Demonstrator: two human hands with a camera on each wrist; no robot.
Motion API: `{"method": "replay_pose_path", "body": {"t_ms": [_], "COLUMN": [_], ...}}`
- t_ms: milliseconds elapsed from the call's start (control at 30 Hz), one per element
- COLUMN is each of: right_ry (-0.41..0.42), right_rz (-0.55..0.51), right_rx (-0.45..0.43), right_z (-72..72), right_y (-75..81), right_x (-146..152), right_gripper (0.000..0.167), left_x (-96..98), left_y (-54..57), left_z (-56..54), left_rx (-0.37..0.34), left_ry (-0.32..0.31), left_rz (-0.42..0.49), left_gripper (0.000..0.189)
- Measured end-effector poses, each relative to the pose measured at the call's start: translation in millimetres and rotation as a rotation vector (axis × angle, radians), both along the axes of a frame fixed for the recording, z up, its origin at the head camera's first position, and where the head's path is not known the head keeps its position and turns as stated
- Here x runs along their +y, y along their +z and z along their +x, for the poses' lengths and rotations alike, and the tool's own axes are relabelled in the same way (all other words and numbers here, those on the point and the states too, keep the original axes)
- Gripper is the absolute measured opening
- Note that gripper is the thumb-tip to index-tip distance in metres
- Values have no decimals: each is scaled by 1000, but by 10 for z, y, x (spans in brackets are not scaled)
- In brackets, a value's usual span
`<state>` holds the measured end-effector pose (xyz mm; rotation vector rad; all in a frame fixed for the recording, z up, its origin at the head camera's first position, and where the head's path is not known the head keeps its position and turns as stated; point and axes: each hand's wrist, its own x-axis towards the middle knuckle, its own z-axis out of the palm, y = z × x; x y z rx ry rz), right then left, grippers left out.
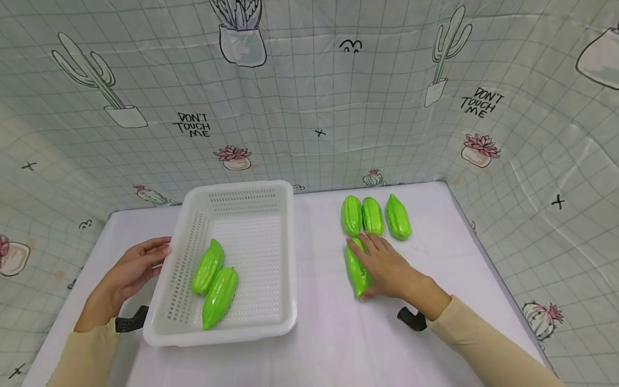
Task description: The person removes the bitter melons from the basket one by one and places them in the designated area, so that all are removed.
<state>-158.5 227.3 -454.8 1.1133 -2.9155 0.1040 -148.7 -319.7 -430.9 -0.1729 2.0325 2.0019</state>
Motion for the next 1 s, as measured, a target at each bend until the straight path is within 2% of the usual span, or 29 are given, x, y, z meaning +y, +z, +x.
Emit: {"method": "replay_pose_path", "body": {"t_ms": [267, 467, 1000], "right_ry": [-18, -29, -26], "right_rz": [17, 25, 40], "right_rx": [-1, -39, -76], "right_z": [-35, -44, -60], "right_y": [4, 48, 78], "right_x": [12, 8, 18], "right_gripper": [128, 127, 124], "left_x": [7, 12, 17], "left_y": [-10, -10, 11], "left_z": [-13, -20, 3], "left_rx": [-13, -9, -8], "left_ry": [2, -5, -5], "left_rz": [-3, -16, 1], "left_gripper": [40, 49, 49]}}
